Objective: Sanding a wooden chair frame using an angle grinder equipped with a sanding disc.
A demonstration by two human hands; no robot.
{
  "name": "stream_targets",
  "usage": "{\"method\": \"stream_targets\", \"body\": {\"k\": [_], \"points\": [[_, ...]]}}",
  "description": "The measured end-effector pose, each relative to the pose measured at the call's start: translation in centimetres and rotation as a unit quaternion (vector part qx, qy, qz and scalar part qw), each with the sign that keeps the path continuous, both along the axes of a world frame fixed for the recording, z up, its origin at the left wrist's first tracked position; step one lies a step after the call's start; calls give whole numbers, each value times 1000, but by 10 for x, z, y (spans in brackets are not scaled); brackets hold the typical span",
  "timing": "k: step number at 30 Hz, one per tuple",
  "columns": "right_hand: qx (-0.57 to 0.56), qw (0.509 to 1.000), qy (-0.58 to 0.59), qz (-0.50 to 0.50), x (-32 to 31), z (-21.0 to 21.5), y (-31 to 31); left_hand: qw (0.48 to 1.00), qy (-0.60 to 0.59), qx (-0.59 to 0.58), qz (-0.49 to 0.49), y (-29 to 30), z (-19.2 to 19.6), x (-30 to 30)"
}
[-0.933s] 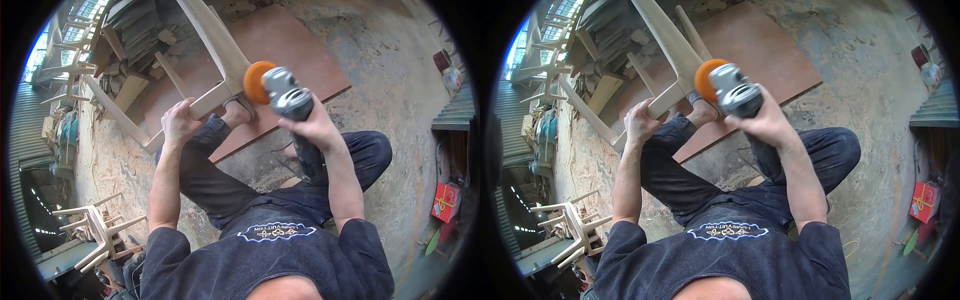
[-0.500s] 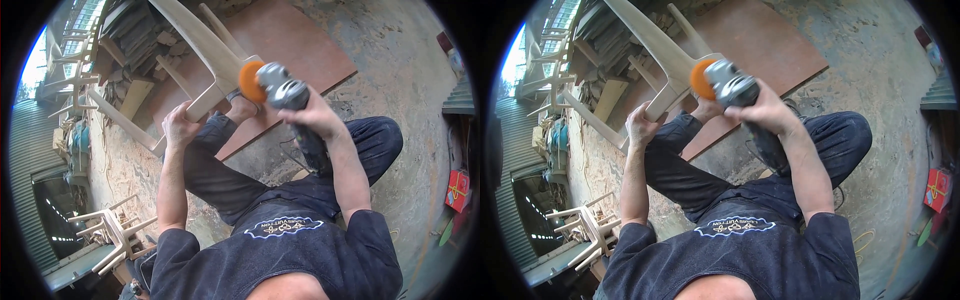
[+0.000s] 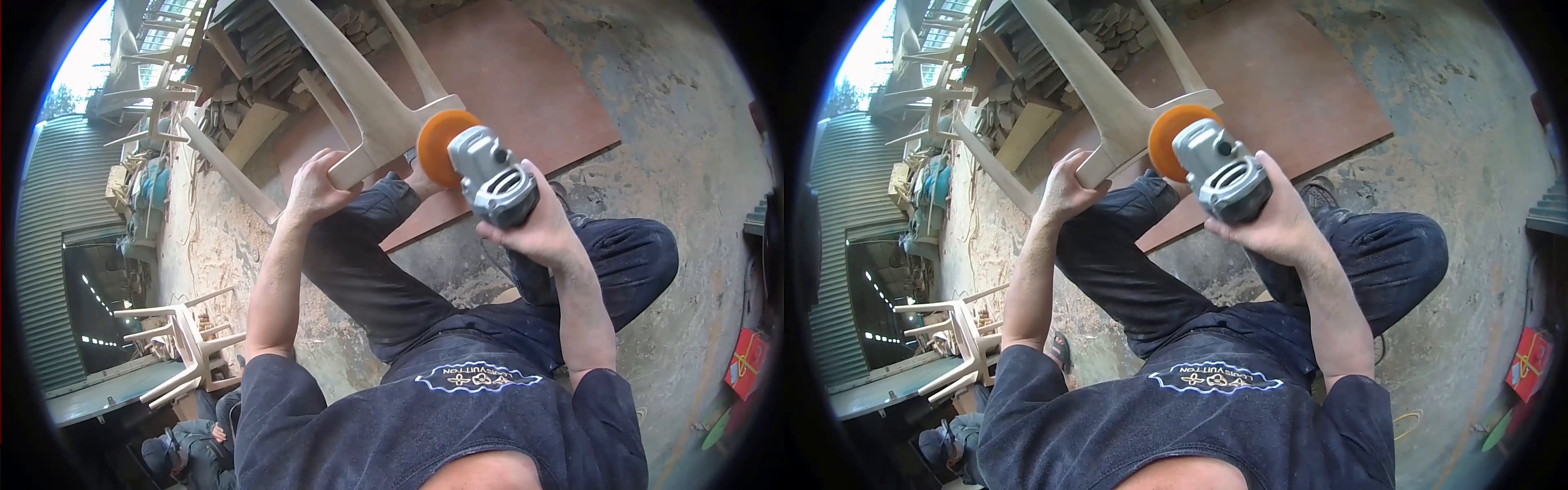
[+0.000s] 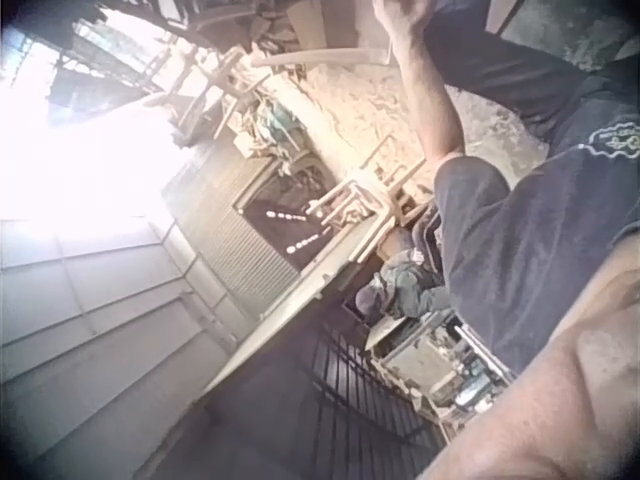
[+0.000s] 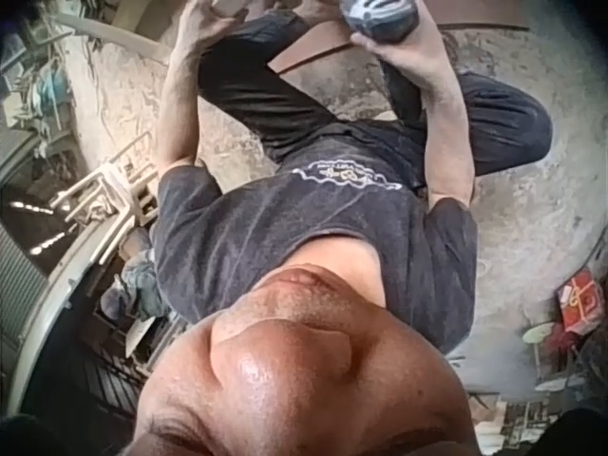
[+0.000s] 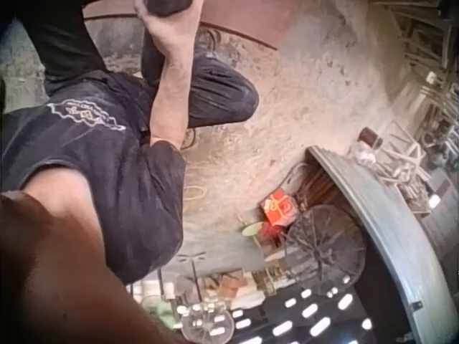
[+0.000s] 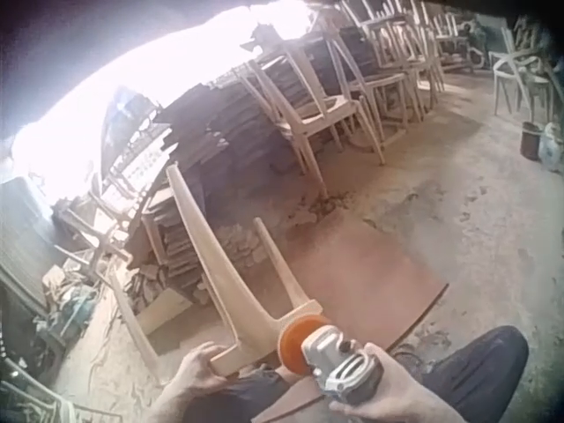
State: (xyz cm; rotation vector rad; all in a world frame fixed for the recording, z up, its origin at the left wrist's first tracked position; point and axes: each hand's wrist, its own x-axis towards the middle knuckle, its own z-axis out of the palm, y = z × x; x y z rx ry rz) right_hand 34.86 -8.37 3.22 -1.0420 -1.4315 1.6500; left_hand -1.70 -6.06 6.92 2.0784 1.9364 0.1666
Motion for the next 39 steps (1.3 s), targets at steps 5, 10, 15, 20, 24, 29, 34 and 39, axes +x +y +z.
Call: {"method": "stream_targets", "body": {"k": [5,10,15,20,24,29,34,39], "points": [[18,996,8,88,-26,-2,-2,999,19,26,4,-13,-5,-5],[108,985,-48,125,-54,12,-8,997,-8,72,5,-23,-17,-21],[51,991,-34,116,-47,16,-3,997,-8,74,-4,-26,-16,-21],[7,997,35,70,-32,-12,18,996,-15,83,13,-26,-16,-21],[-180,959,216,48,-20,-48,35,996,-14,84,1,-23,-16,-23],[-110,976,186,31,-21,-30,26,997,-13,82,2,-23,-14,-18],[-2,987,13,160,-40,10,16,995,-9,101,-10,-27,-20,-26],[5,993,75,86,-34,-13,21,995,-24,96,1,-30,-17,-23]]}}
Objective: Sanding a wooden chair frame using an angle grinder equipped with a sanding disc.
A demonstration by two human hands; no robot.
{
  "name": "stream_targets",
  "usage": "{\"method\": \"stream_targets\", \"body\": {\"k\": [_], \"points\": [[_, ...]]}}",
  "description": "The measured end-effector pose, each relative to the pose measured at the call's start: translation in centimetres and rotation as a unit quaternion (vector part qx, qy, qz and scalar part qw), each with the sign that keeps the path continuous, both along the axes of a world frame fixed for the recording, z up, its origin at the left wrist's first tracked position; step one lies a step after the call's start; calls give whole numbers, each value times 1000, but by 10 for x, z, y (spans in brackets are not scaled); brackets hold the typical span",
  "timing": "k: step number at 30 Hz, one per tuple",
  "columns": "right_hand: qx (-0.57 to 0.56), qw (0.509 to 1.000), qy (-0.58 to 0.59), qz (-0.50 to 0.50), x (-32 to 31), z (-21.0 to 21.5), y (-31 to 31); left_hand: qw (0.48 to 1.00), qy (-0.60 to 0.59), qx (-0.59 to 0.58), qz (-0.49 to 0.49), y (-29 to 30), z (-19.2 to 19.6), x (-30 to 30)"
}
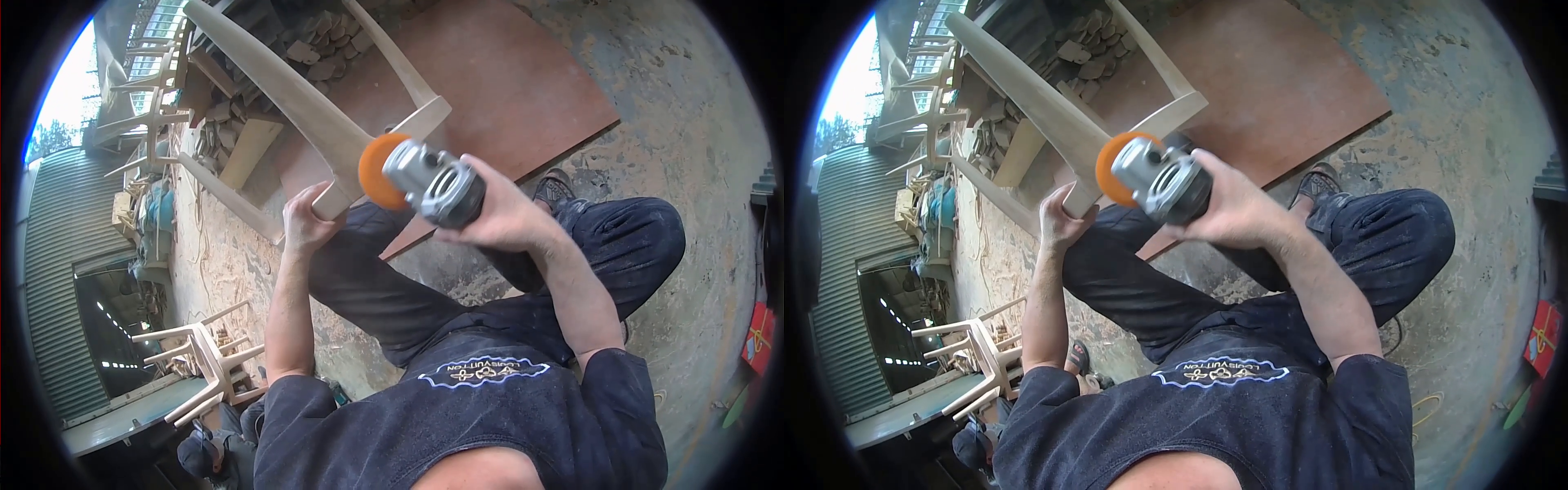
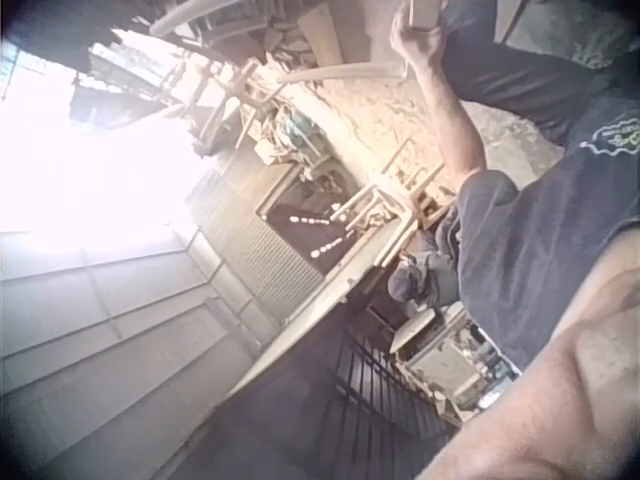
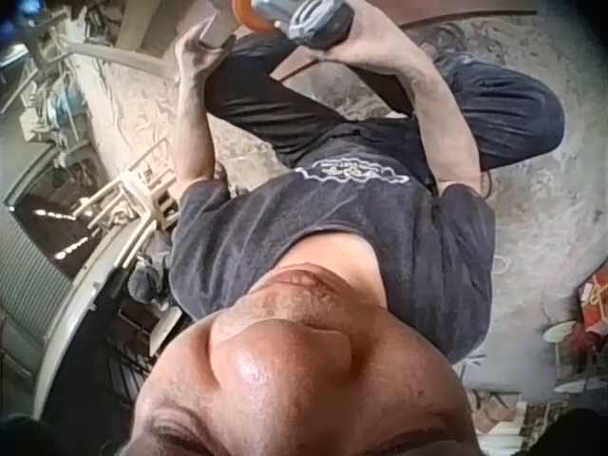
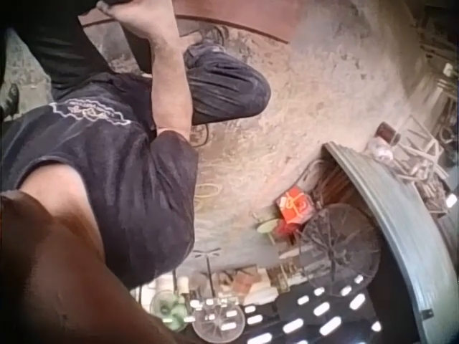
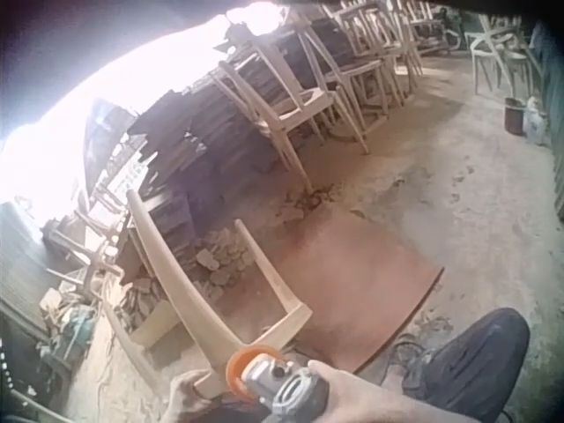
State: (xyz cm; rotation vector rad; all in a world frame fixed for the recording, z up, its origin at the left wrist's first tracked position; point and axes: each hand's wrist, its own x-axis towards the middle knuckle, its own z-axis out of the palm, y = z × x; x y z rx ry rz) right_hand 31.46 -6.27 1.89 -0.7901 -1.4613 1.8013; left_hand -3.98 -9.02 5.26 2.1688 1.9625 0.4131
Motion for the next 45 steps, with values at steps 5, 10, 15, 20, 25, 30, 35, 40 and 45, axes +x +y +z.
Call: {"method": "stream_targets", "body": {"k": [5,10,15,20,25,30,35,40,45], "points": [[-224,965,134,23,16,-25,22,1000,2,-8,3,1,1,-3],[-181,974,131,-24,12,-36,12,1000,11,6,-2,1,-2,-5],[-50,997,41,30,-7,-3,2,1000,7,-12,5,-1,-5,-11],[-184,971,147,32,9,-34,22,1000,7,-5,-3,-3,-4,-13],[-195,967,165,9,12,-36,14,1000,4,-7,2,-1,-5,-13],[7,999,11,42,-7,9,-19,1000,-5,-15,6,-3,-9,-22],[8,1000,-11,10,-7,1,-24,1000,13,-9,-7,-5,-8,-25],[-191,975,115,-13,13,-50,10,1000,9,-11,-7,-3,-5,-20],[-242,963,120,-27,15,-43,5,1000,9,-12,-3,-2,-8,-23]]}}
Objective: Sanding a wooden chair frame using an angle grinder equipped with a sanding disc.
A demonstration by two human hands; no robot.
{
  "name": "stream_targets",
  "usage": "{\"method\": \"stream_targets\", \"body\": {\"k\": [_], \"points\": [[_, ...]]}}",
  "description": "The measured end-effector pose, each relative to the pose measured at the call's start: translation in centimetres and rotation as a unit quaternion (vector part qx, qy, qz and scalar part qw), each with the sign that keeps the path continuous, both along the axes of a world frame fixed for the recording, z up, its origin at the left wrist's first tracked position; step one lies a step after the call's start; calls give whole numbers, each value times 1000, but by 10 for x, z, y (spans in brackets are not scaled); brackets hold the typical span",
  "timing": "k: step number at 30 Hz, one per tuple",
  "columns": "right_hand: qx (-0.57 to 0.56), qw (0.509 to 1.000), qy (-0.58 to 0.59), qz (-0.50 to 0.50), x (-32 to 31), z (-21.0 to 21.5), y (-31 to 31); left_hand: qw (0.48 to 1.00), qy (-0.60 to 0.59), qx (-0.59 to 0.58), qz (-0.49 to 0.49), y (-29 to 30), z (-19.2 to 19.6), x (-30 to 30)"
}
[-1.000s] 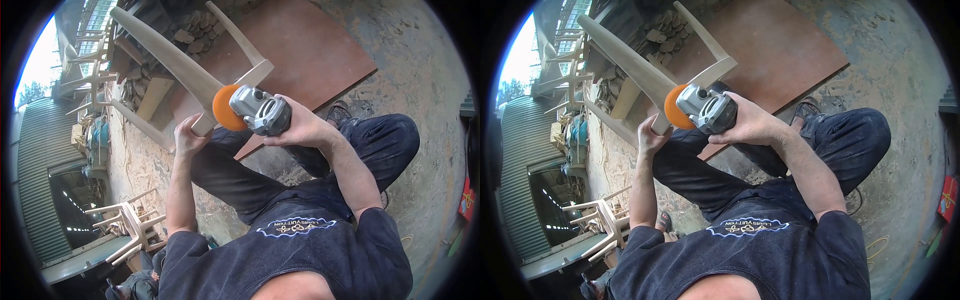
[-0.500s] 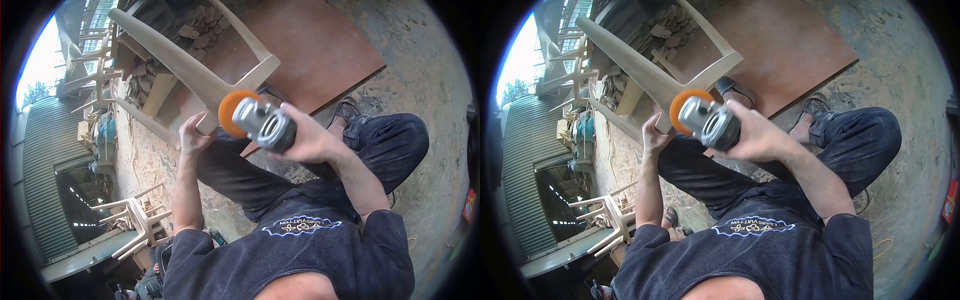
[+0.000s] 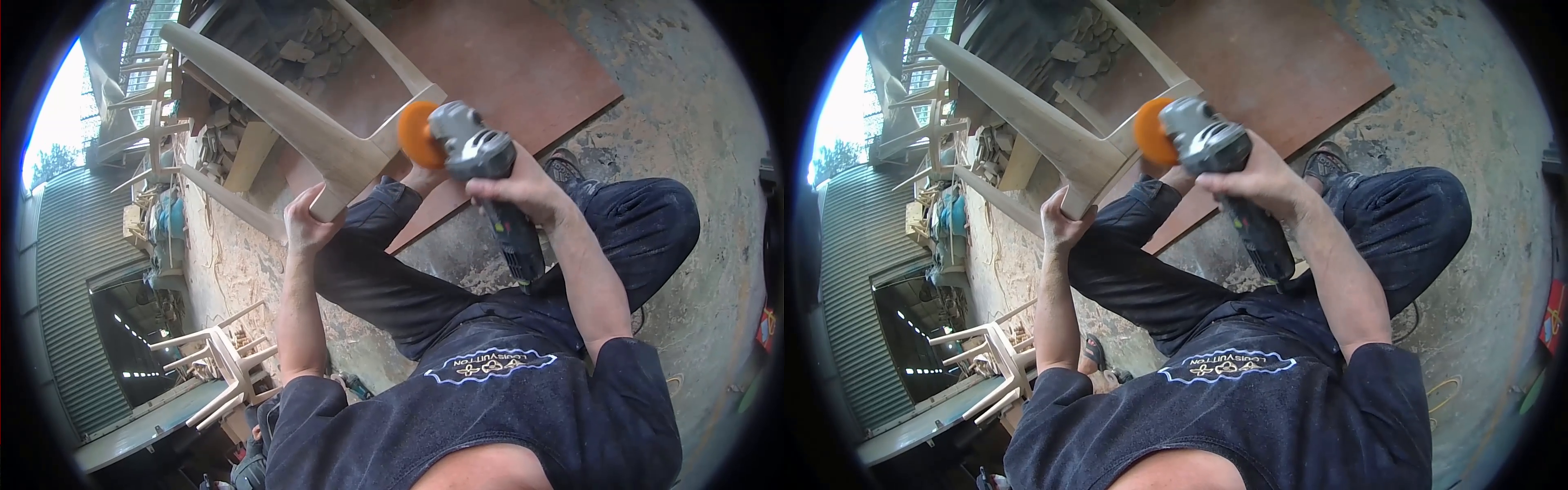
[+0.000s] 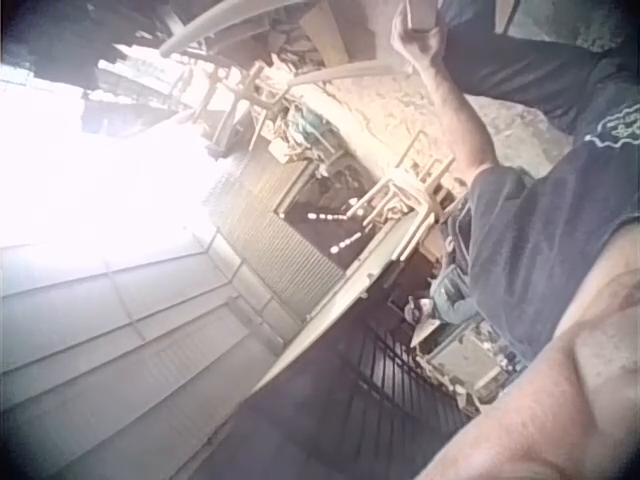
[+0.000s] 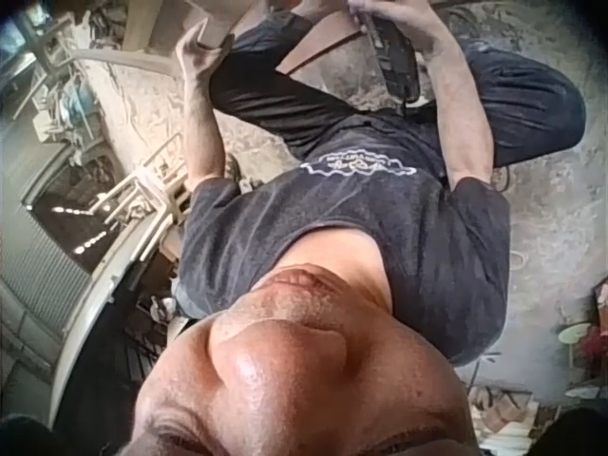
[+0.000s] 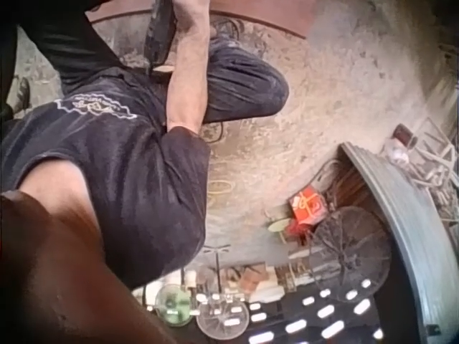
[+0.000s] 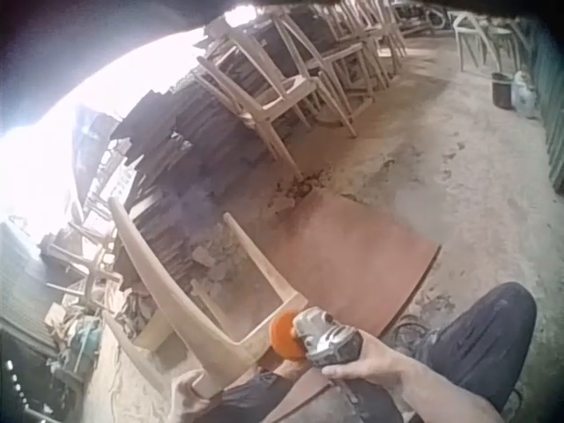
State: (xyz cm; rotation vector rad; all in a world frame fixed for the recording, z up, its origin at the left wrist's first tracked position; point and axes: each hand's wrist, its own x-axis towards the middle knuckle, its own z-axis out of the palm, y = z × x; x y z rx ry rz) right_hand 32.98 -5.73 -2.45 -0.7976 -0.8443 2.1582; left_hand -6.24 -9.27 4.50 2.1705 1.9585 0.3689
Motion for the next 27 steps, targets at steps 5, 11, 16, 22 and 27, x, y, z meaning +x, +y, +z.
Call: {"method": "stream_targets", "body": {"k": [5,11,16,22,27], "points": [[197,977,-57,51,-20,29,-18,1000,-4,-14,10,-1,2,5],[52,998,-13,19,-2,13,-1,1000,6,6,2,-3,4,7],[73,993,-53,-81,1,7,-6,1000,0,13,21,1,6,16],[263,945,-103,-163,-32,9,-28,992,-8,109,57,21,0,22],[387,893,-176,-146,-64,-4,-29,990,-10,127,57,40,7,25]]}}
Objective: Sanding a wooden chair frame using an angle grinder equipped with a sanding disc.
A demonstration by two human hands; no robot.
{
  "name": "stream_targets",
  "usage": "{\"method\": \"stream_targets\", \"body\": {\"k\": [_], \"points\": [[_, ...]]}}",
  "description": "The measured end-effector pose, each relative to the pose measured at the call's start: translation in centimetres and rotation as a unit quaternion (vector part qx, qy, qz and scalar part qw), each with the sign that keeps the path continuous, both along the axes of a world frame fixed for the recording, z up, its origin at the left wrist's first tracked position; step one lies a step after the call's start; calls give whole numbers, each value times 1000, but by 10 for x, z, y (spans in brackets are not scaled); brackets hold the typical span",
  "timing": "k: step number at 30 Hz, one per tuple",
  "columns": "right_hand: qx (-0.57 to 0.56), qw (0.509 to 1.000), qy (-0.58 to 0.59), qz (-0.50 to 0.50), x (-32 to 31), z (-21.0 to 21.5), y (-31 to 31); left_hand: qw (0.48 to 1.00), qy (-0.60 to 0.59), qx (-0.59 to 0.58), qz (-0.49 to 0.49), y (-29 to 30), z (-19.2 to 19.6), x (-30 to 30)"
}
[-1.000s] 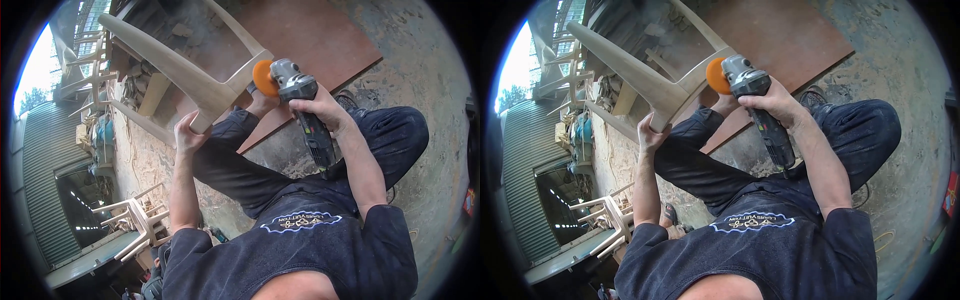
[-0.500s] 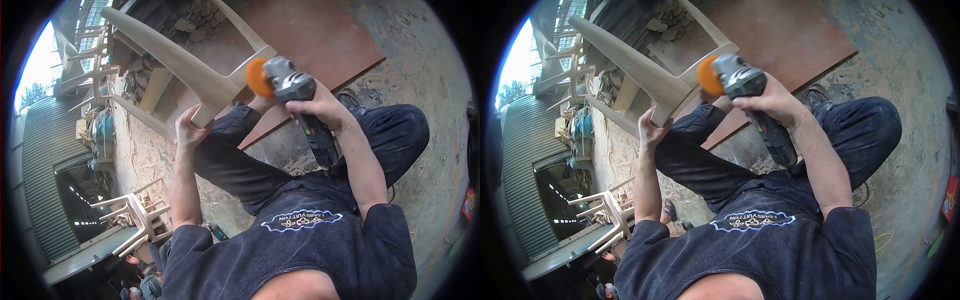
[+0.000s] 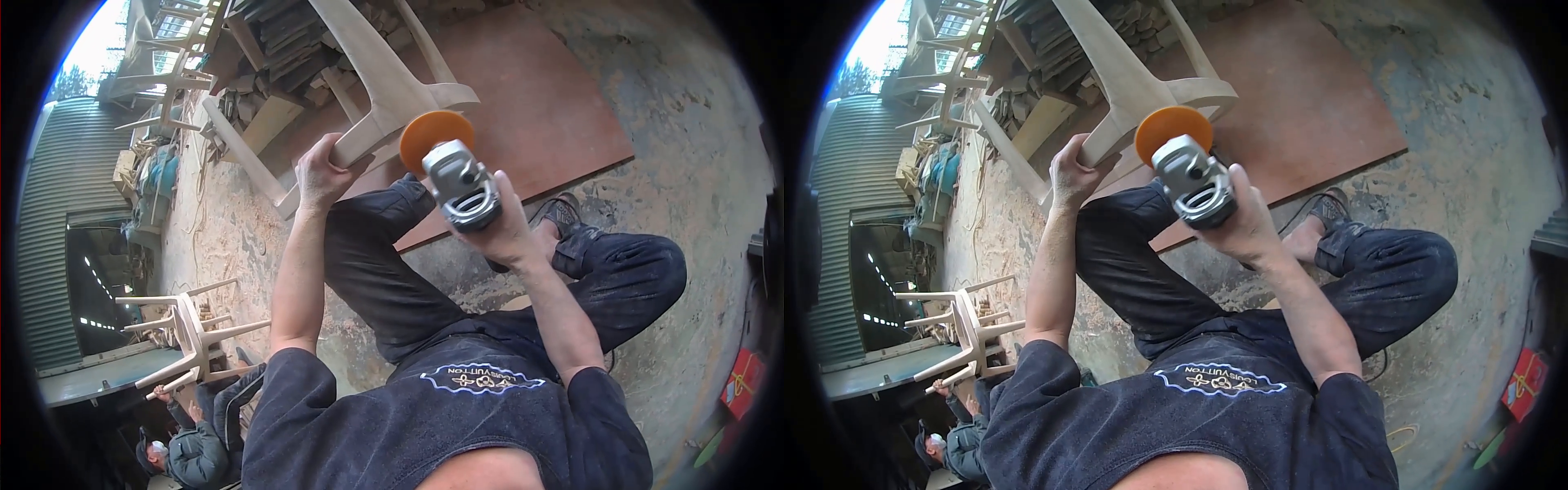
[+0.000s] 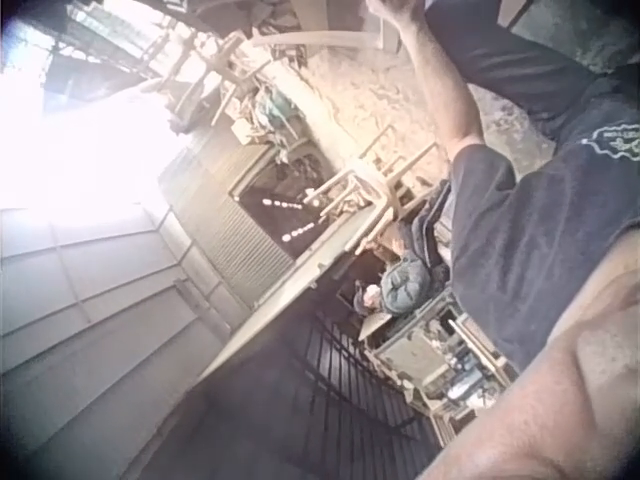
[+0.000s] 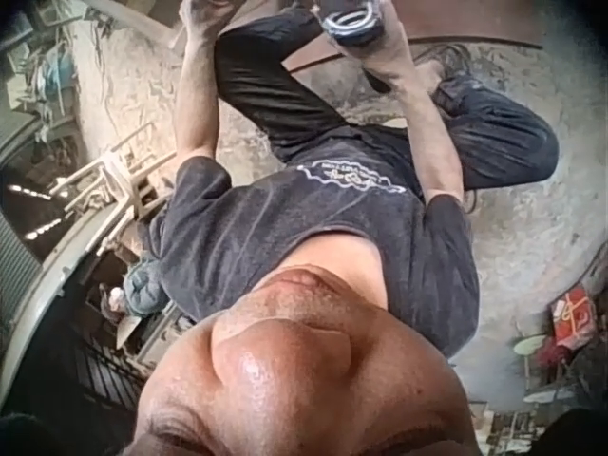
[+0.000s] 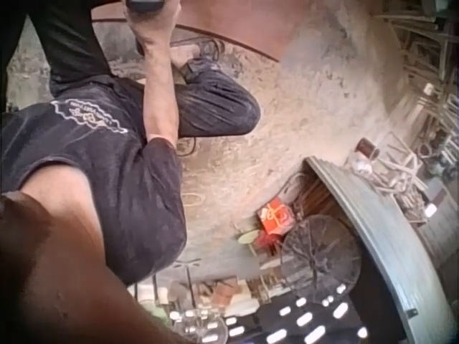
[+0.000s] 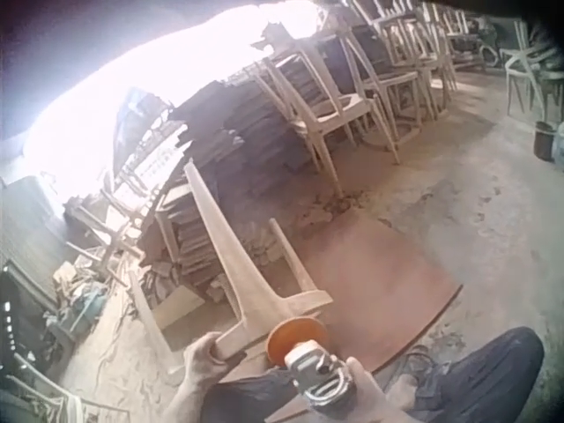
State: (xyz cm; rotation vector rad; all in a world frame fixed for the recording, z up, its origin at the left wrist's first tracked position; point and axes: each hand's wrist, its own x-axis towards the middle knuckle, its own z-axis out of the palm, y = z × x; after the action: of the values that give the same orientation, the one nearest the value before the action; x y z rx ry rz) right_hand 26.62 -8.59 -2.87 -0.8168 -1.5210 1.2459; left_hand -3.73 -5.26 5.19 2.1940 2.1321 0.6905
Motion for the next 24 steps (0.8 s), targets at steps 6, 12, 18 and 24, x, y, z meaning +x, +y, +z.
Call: {"method": "stream_targets", "body": {"k": [6,12,18,24], "points": [[71,996,-52,-13,-32,11,4,1000,-10,3,4,-2,-3,-9],[57,997,-45,27,-36,-4,11,1000,-23,-4,10,-11,-5,-21],[-115,980,147,66,-18,-26,34,997,-72,-19,19,-15,-5,-29],[-245,915,307,93,19,-47,53,989,-125,-67,30,-29,-9,-65]]}}
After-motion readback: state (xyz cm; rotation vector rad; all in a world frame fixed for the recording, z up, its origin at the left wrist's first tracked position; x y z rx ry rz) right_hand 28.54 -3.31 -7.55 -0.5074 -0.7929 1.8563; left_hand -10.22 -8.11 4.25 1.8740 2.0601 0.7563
